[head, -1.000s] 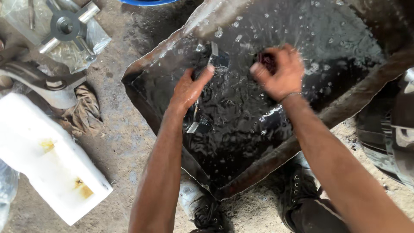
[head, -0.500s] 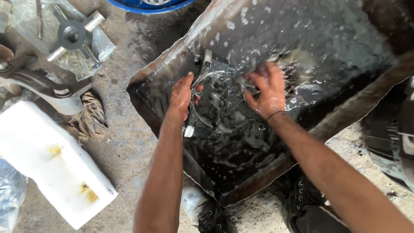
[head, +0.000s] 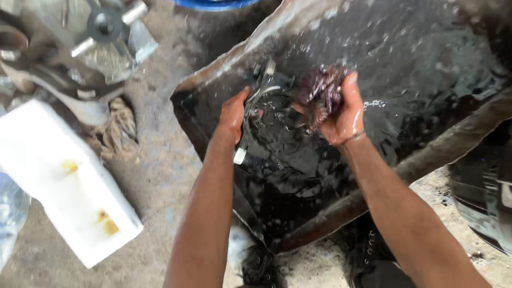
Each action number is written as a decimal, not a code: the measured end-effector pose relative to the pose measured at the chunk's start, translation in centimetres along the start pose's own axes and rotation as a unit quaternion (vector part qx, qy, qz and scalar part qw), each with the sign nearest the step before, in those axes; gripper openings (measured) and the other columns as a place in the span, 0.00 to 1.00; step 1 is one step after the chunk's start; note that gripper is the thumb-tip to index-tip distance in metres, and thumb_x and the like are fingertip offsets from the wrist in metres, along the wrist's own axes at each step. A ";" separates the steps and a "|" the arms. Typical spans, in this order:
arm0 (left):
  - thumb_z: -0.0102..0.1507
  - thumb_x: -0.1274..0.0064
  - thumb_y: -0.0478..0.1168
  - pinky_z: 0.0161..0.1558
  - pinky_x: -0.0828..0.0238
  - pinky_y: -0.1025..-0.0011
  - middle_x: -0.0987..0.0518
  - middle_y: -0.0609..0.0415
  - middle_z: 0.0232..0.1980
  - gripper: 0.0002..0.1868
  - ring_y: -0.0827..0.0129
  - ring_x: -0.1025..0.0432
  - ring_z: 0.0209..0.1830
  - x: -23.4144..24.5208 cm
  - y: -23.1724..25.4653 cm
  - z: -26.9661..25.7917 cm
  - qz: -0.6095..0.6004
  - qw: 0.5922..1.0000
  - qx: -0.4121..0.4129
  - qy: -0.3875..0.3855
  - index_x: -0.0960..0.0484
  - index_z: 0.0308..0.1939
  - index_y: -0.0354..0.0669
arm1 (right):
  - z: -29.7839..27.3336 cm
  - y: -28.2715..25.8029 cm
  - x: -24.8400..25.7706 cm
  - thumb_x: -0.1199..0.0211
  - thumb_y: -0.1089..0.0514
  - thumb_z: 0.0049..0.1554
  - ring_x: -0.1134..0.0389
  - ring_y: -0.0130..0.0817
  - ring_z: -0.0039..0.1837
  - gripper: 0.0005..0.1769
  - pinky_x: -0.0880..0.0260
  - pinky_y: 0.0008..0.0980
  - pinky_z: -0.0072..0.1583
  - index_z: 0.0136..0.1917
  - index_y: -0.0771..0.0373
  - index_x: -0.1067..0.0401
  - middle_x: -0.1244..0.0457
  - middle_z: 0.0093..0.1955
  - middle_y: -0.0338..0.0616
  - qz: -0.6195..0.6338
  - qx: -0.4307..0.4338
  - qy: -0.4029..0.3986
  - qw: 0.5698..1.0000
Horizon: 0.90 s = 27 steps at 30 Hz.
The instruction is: The person washes a blue circular gasket and a metal mechanical part in a metal tray filled with dark liquid using a cloth. The person scrubs the parts thoroughly and places the cleaned gasket into a blue bucket containing other mechanical components.
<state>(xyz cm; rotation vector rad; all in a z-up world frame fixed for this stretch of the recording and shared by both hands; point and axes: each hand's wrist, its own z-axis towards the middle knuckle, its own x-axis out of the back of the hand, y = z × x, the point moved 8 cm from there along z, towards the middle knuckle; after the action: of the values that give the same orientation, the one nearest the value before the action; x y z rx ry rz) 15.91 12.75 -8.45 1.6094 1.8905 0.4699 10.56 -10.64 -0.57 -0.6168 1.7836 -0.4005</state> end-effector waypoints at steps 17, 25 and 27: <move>0.61 0.47 0.49 0.54 0.24 0.58 0.20 0.49 0.63 0.28 0.58 0.24 0.58 5.0 -6.7 9.0 -0.116 0.988 0.020 -0.096 0.24 0.64 0.41 | 1.5 6.6 -18.6 0.36 0.37 0.48 0.32 0.41 0.30 0.29 0.34 0.43 0.29 0.42 0.67 0.29 0.37 0.32 0.47 -0.066 -0.186 -0.048 0.979; 0.59 0.35 0.66 0.60 0.35 0.59 0.27 0.47 0.67 0.47 0.60 0.31 0.64 2.6 -0.3 2.5 0.175 0.981 -0.071 0.037 0.26 0.67 0.32 | -0.3 2.2 -9.4 0.32 0.34 0.56 0.38 0.31 0.35 0.33 0.37 0.32 0.37 0.47 0.70 0.26 0.36 0.37 0.46 -0.456 0.027 -0.025 0.889; 0.58 0.32 0.65 0.54 0.34 0.58 0.25 0.50 0.61 0.45 0.63 0.32 0.59 1.7 0.3 1.5 0.157 0.984 -0.067 0.048 0.23 0.64 0.32 | -0.9 -0.1 -5.2 0.31 0.34 0.56 0.33 0.33 0.39 0.30 0.31 0.34 0.42 0.49 0.66 0.26 0.33 0.40 0.47 -0.594 0.072 0.040 0.800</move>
<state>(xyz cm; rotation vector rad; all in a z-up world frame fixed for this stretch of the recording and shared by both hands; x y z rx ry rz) 16.93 14.31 -9.76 1.8291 1.6360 0.8035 10.78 -7.71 3.79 -1.5950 1.2022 -1.4045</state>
